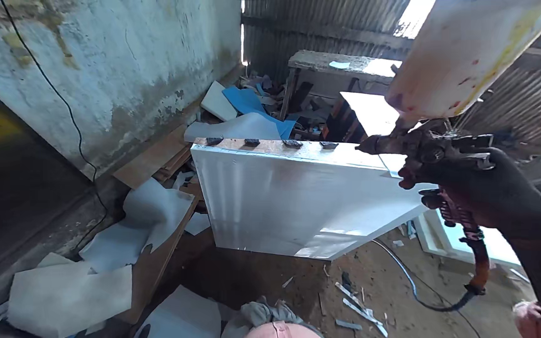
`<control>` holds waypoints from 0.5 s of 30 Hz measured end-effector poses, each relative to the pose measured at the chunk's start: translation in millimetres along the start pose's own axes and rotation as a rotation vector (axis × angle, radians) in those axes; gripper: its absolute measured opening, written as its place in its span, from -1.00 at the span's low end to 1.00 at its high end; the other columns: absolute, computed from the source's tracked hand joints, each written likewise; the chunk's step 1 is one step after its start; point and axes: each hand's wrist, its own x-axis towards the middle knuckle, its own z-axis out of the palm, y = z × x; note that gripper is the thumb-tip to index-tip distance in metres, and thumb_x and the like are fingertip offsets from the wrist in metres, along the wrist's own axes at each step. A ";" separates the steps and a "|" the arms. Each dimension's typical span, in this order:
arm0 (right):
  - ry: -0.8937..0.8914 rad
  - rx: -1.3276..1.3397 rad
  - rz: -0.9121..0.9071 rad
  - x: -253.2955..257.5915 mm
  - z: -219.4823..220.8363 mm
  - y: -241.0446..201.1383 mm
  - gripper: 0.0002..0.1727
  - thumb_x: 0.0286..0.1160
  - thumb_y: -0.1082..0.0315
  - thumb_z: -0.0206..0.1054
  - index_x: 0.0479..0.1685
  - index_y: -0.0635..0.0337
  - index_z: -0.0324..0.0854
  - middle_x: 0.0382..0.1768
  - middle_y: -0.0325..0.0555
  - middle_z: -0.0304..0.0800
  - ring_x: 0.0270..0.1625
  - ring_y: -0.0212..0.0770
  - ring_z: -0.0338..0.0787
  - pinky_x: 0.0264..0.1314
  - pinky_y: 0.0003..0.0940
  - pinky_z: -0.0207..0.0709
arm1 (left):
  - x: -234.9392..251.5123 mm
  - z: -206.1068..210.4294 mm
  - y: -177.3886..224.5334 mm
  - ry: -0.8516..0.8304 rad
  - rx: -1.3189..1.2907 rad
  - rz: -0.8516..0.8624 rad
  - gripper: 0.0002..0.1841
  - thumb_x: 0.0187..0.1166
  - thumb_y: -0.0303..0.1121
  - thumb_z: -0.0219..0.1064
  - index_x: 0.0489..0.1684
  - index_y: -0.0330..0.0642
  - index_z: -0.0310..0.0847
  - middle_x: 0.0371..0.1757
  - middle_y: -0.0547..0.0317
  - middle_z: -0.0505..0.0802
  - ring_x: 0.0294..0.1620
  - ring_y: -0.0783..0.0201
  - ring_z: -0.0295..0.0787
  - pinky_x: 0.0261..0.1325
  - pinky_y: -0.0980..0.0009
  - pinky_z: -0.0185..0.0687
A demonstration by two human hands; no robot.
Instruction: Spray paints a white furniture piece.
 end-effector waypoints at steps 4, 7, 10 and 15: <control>-0.083 0.014 -0.024 11.4 17.4 -9.2 -0.83 0.56 0.40 0.38 0.05 0.05 0.71 -0.22 -0.05 0.87 -0.52 -0.22 0.80 -0.76 -0.43 0.57 | -28.4 -20.6 30.4 0.000 -0.023 -0.037 -0.46 0.75 -0.10 0.23 0.45 -0.42 0.59 0.47 -0.37 0.69 0.61 -0.21 0.52 0.70 -0.09 0.28; -0.116 0.005 -0.063 18.9 30.7 -17.1 -0.78 0.56 0.40 0.41 0.13 0.04 0.70 -0.18 -0.04 0.88 -0.51 -0.21 0.82 -0.74 -0.42 0.61 | -31.8 -24.2 31.0 -0.018 0.038 -0.047 -0.47 0.77 -0.06 0.18 0.47 -0.34 0.60 0.49 -0.28 0.70 0.61 -0.12 0.55 0.69 -0.04 0.31; -0.149 0.014 -0.080 27.4 47.2 -28.7 -0.80 0.57 0.45 0.38 0.10 0.10 0.69 -0.19 0.00 0.88 -0.51 -0.20 0.82 -0.75 -0.41 0.61 | -32.0 -1.6 5.0 0.293 0.012 0.230 -0.45 0.71 -0.02 0.22 0.14 -0.45 0.77 0.07 -0.42 0.85 0.22 -0.28 0.80 0.39 -0.14 0.61; -0.227 0.036 -0.127 42.9 71.4 -44.9 -0.77 0.55 0.45 0.37 0.12 0.10 0.67 -0.21 0.00 0.87 -0.50 -0.20 0.83 -0.76 -0.43 0.60 | -43.1 -23.1 20.7 0.018 -0.128 -0.119 -0.48 0.74 -0.16 0.26 0.45 -0.46 0.57 0.45 -0.47 0.67 0.60 -0.33 0.50 0.69 -0.20 0.26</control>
